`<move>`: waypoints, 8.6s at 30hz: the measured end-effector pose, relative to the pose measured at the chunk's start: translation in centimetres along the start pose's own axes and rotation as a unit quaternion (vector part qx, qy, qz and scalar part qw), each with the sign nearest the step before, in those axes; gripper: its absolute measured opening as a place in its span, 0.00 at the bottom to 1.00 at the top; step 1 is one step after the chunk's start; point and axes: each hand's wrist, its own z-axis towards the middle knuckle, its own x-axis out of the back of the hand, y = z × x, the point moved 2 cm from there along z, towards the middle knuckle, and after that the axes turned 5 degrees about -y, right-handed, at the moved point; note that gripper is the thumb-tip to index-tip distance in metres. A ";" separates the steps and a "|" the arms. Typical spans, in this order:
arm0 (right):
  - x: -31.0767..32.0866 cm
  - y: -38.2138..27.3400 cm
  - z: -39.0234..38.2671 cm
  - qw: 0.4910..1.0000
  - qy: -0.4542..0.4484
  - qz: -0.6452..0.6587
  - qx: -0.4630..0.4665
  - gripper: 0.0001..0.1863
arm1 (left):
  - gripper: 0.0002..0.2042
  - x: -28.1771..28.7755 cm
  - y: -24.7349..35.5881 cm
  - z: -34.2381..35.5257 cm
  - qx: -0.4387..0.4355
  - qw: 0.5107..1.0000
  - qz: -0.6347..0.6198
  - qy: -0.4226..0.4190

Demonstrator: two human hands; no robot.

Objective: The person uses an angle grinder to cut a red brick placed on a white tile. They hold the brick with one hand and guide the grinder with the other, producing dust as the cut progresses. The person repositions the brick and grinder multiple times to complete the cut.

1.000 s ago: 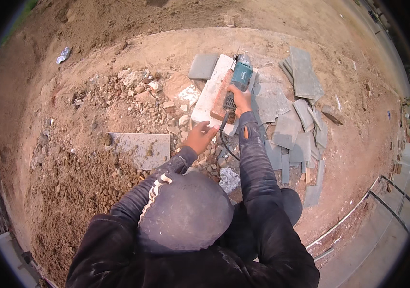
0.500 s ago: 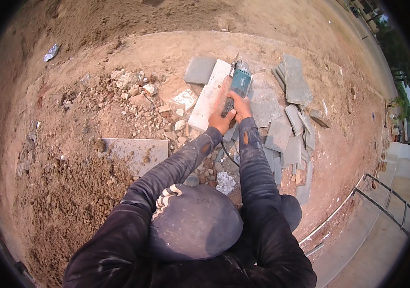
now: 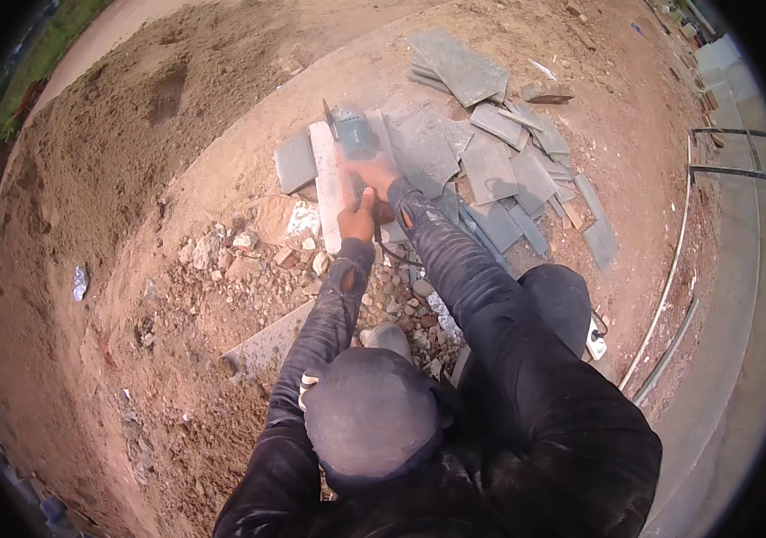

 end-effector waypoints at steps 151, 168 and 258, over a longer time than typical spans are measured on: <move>-5.2 -1.1 -5.0 0.975 0.067 -0.195 -0.085 0.28 | 0.23 5.1 7.7 6.7 0.172 0.967 0.080 -0.168; -4.9 -1.2 -5.7 0.973 0.027 -0.204 -0.101 0.32 | 0.25 4.8 8.0 5.9 0.183 0.964 0.116 -0.153; -6.2 0.7 -4.3 0.980 0.045 -0.148 -0.129 0.33 | 0.22 5.4 8.6 6.2 0.196 0.957 0.164 -0.136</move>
